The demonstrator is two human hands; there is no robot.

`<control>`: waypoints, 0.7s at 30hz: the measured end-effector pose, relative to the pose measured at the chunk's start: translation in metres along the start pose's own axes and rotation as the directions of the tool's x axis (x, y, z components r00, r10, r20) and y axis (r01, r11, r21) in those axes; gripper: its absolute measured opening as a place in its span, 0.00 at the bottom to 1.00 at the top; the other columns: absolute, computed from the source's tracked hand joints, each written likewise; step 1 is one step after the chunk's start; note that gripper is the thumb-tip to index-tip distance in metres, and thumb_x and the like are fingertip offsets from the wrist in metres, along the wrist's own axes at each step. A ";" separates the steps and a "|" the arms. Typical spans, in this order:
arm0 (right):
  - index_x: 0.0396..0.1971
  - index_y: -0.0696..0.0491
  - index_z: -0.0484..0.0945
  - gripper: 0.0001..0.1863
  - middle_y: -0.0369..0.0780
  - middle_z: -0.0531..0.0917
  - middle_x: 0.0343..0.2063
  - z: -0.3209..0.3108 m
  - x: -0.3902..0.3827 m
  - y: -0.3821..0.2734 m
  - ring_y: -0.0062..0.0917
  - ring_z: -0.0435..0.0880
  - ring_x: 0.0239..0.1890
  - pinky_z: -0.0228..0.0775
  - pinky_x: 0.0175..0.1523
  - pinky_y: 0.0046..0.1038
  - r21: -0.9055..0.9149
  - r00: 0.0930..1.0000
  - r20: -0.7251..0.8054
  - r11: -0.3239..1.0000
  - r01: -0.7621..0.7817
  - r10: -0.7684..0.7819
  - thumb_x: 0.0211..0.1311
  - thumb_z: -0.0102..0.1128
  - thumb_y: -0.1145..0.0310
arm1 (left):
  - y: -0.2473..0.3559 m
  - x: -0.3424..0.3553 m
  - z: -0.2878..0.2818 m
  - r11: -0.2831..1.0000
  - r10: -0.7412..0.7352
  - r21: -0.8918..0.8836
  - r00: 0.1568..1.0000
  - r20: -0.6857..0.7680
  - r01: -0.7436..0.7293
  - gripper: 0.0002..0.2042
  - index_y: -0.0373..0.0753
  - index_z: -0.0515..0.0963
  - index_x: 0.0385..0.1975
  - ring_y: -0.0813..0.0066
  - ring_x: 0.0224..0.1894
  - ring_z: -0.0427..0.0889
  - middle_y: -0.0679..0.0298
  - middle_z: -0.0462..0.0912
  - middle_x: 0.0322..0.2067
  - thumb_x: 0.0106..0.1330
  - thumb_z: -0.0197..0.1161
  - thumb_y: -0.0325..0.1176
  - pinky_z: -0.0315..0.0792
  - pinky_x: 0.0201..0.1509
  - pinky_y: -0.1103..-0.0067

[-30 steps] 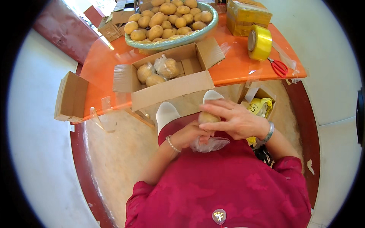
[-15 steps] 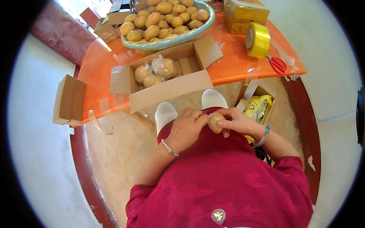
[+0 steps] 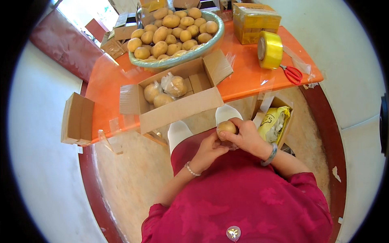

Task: The person places round, light-brown fruits into a small cardboard box, wrapping each fruit in a thin plastic bag before placing it inside. After filling the box, the person closes the flaps and seals the box with clear packing tape, using scissors to cut the tape.

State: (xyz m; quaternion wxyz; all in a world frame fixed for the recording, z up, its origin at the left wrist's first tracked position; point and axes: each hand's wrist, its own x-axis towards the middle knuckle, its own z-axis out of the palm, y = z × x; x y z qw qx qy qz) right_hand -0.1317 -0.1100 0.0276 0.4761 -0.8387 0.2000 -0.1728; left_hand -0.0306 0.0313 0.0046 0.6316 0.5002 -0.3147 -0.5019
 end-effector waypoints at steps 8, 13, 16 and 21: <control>0.40 0.63 0.76 0.26 0.52 0.81 0.26 0.001 -0.001 -0.009 0.43 0.82 0.31 0.73 0.37 0.38 -0.161 0.970 0.128 0.961 0.224 -0.205 0.48 0.69 0.56 | 0.002 0.000 -0.018 0.890 -0.282 -0.392 0.956 -0.074 0.232 0.17 0.29 0.69 0.52 0.70 0.49 0.78 0.58 0.77 0.48 0.68 0.52 0.33 0.73 0.53 0.74; 0.44 0.63 0.77 0.25 0.51 0.80 0.25 -0.004 -0.001 -0.001 0.42 0.81 0.32 0.72 0.40 0.34 -0.073 0.960 0.280 0.996 0.041 -0.019 0.47 0.70 0.65 | 0.001 -0.004 -0.024 0.916 -0.135 -0.391 0.987 -0.084 0.092 0.18 0.30 0.70 0.51 0.69 0.49 0.78 0.58 0.78 0.48 0.67 0.52 0.36 0.72 0.54 0.72; 0.43 0.63 0.78 0.18 0.46 0.82 0.25 -0.001 -0.003 0.010 0.30 0.83 0.33 0.73 0.41 0.26 0.132 0.961 0.253 0.979 -0.152 0.115 0.51 0.65 0.72 | 0.006 -0.003 -0.020 0.938 -0.108 -0.339 0.992 -0.063 0.080 0.19 0.31 0.70 0.52 0.69 0.50 0.77 0.58 0.77 0.48 0.66 0.54 0.37 0.71 0.55 0.71; 0.46 0.63 0.77 0.17 0.44 0.82 0.36 -0.001 -0.002 0.027 0.24 0.81 0.40 0.74 0.44 0.25 0.556 0.939 0.299 0.769 -0.315 0.169 0.55 0.61 0.75 | 0.006 -0.003 -0.022 0.965 -0.129 -0.242 0.986 -0.102 0.101 0.20 0.32 0.69 0.53 0.69 0.53 0.74 0.58 0.76 0.50 0.64 0.57 0.34 0.69 0.58 0.71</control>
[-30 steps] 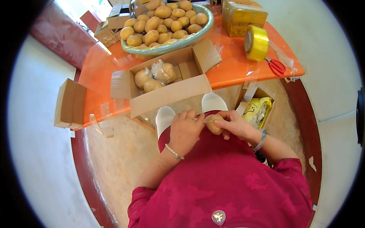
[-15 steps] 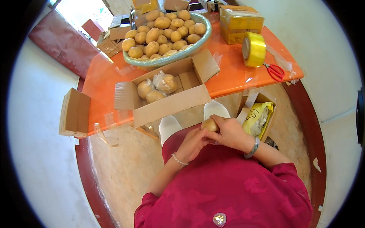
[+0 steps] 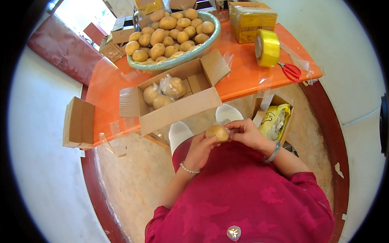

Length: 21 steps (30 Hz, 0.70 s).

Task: The person places round, light-brown fruits into a small cardboard box, wrapping each fruit in a thin plastic bag before placing it inside. After filling the box, the person closes the flaps and seals the box with clear packing tape, using scissors to cut the tape.

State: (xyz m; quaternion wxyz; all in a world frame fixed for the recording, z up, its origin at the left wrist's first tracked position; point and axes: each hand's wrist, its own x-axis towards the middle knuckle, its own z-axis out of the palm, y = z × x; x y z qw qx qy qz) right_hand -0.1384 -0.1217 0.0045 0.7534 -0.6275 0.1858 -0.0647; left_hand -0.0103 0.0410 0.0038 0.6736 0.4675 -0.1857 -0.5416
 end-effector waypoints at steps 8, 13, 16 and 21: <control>0.48 0.63 0.75 0.30 0.46 0.79 0.40 0.005 -0.017 -0.032 0.29 0.80 0.41 0.73 0.44 0.27 -0.524 0.960 0.089 0.807 0.273 -0.267 0.44 0.73 0.66 | -0.002 -0.002 0.000 0.990 0.122 0.055 0.988 0.100 -0.128 0.26 0.32 0.65 0.57 0.70 0.54 0.74 0.59 0.74 0.51 0.59 0.65 0.26 0.68 0.60 0.73; 0.42 0.62 0.75 0.30 0.47 0.78 0.36 0.002 -0.020 -0.027 0.36 0.79 0.39 0.71 0.44 0.30 -0.563 0.911 0.156 0.724 0.399 -0.381 0.37 0.74 0.64 | -0.002 -0.003 -0.004 0.980 0.106 0.150 0.981 0.161 -0.131 0.32 0.32 0.64 0.59 0.69 0.58 0.70 0.58 0.70 0.55 0.55 0.71 0.29 0.67 0.61 0.73; 0.41 0.61 0.76 0.29 0.47 0.79 0.35 0.001 -0.022 -0.025 0.39 0.78 0.39 0.71 0.46 0.32 -0.544 0.869 0.185 0.689 0.479 -0.459 0.36 0.73 0.64 | 0.004 -0.003 0.003 0.949 0.230 0.174 0.955 0.185 -0.262 0.36 0.32 0.62 0.61 0.69 0.60 0.68 0.59 0.68 0.57 0.53 0.73 0.29 0.65 0.63 0.72; 0.42 0.59 0.76 0.28 0.47 0.79 0.36 0.004 -0.019 -0.029 0.39 0.79 0.40 0.71 0.47 0.34 -0.508 0.855 0.229 0.691 0.513 -0.466 0.37 0.70 0.65 | 0.009 -0.006 0.004 0.963 0.143 0.186 0.955 0.259 -0.195 0.36 0.31 0.62 0.62 0.71 0.59 0.69 0.60 0.70 0.56 0.53 0.72 0.29 0.65 0.63 0.74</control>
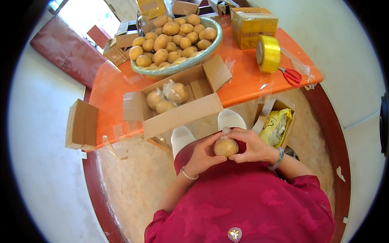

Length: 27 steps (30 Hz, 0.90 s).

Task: The person places round, light-brown fruits into a small cardboard box, wrapping each fruit in a thin plastic bag before placing it inside. After filling the box, the person closes the flaps and seals the box with clear packing tape, using scissors to cut the tape.

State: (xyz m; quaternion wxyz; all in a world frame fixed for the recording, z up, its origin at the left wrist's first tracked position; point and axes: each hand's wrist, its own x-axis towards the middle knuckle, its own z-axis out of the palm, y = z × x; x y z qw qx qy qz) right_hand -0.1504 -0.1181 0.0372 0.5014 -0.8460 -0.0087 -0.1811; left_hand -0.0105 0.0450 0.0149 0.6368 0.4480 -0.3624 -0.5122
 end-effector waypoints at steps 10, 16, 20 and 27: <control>0.50 0.60 0.73 0.32 0.49 0.80 0.40 0.002 0.004 -0.007 0.41 0.80 0.44 0.71 0.52 0.34 -0.008 0.988 0.064 0.990 -0.143 0.143 0.38 0.65 0.68 | -0.014 -0.002 -0.010 0.918 0.068 0.394 0.997 -0.041 -0.047 0.28 0.31 0.68 0.54 0.71 0.54 0.74 0.58 0.74 0.52 0.51 0.68 0.21 0.70 0.59 0.75; 0.47 0.62 0.75 0.29 0.49 0.80 0.40 0.002 0.006 -0.001 0.39 0.80 0.44 0.72 0.51 0.32 0.019 0.992 0.061 0.994 -0.111 0.110 0.39 0.64 0.70 | 0.000 -0.003 0.004 0.975 0.055 0.224 0.980 -0.191 -0.011 0.27 0.32 0.67 0.54 0.70 0.52 0.76 0.58 0.75 0.50 0.53 0.70 0.25 0.72 0.56 0.76; 0.47 0.62 0.75 0.27 0.48 0.81 0.40 0.001 0.007 -0.003 0.35 0.81 0.42 0.72 0.49 0.28 0.082 0.991 0.011 0.987 -0.136 0.136 0.41 0.64 0.71 | 0.001 -0.004 0.002 0.990 -0.001 0.139 0.976 -0.216 0.032 0.27 0.32 0.66 0.55 0.72 0.52 0.76 0.59 0.75 0.49 0.56 0.69 0.26 0.72 0.56 0.76; 0.47 0.62 0.75 0.25 0.42 0.81 0.39 -0.009 0.017 -0.015 0.23 0.79 0.41 0.72 0.48 0.25 0.144 0.973 0.086 0.964 -0.226 0.215 0.44 0.64 0.72 | 0.010 -0.004 0.013 0.998 0.014 0.061 0.976 -0.216 -0.001 0.26 0.31 0.67 0.55 0.74 0.52 0.75 0.61 0.75 0.48 0.56 0.68 0.25 0.72 0.56 0.77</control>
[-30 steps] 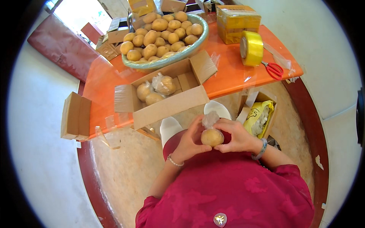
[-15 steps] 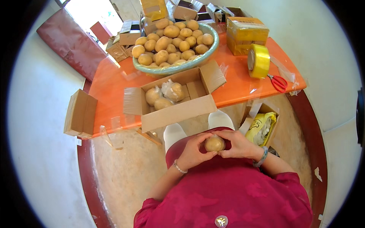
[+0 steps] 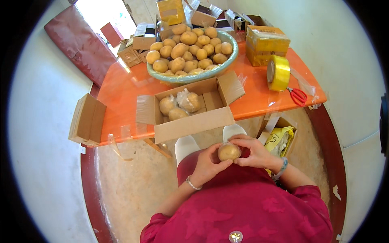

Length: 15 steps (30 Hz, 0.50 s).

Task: The person places round, light-brown fruits into a small cardboard box, wrapping each fruit in a thin plastic bag before placing it inside. After filling the box, the person closes the flaps and seals the box with clear packing tape, using scissors to cut the tape.

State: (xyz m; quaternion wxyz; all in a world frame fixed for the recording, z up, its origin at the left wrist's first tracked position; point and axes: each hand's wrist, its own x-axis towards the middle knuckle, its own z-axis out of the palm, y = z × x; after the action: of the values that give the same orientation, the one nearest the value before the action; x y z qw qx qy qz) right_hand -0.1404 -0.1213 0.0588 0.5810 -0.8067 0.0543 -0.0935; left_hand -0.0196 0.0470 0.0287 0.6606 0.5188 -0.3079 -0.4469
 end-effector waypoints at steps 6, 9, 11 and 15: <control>0.49 0.59 0.74 0.25 0.43 0.80 0.44 -0.001 -0.006 -0.015 0.24 0.79 0.46 0.71 0.51 0.25 0.254 0.989 0.041 0.955 -0.150 0.144 0.46 0.66 0.72 | 0.014 0.002 0.003 0.980 0.095 0.176 0.995 0.017 -0.097 0.26 0.31 0.70 0.52 0.73 0.51 0.77 0.60 0.77 0.47 0.52 0.70 0.26 0.71 0.56 0.77; 0.49 0.58 0.75 0.26 0.44 0.80 0.44 -0.004 -0.007 -0.031 0.28 0.80 0.46 0.71 0.51 0.26 0.169 0.999 -0.012 0.985 -0.031 0.034 0.46 0.67 0.73 | 0.029 0.002 0.003 0.908 0.208 0.360 0.977 0.051 -0.212 0.28 0.31 0.71 0.51 0.70 0.51 0.77 0.58 0.76 0.47 0.48 0.72 0.28 0.71 0.55 0.77; 0.49 0.58 0.75 0.27 0.44 0.81 0.43 -0.009 -0.005 -0.041 0.31 0.81 0.45 0.72 0.51 0.27 -0.068 0.990 -0.046 0.990 0.127 -0.130 0.45 0.68 0.74 | 0.041 0.002 0.005 0.903 0.232 0.358 0.971 0.062 -0.239 0.28 0.31 0.72 0.50 0.67 0.51 0.77 0.57 0.76 0.47 0.46 0.73 0.30 0.71 0.54 0.76; 0.49 0.58 0.76 0.28 0.43 0.82 0.42 -0.025 0.003 -0.051 0.29 0.81 0.45 0.71 0.52 0.27 -0.122 0.969 -0.010 0.962 0.244 -0.247 0.41 0.70 0.74 | 0.065 0.002 0.011 0.827 0.274 0.480 0.956 0.108 -0.292 0.29 0.30 0.69 0.54 0.71 0.55 0.72 0.59 0.70 0.50 0.49 0.71 0.22 0.71 0.57 0.75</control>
State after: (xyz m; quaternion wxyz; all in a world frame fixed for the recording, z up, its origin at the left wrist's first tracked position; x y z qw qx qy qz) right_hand -0.1440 -0.1287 0.1146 0.5149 -0.8393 -0.0333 -0.1712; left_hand -0.0111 0.0448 0.0943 0.5602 0.6103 -0.4961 -0.2601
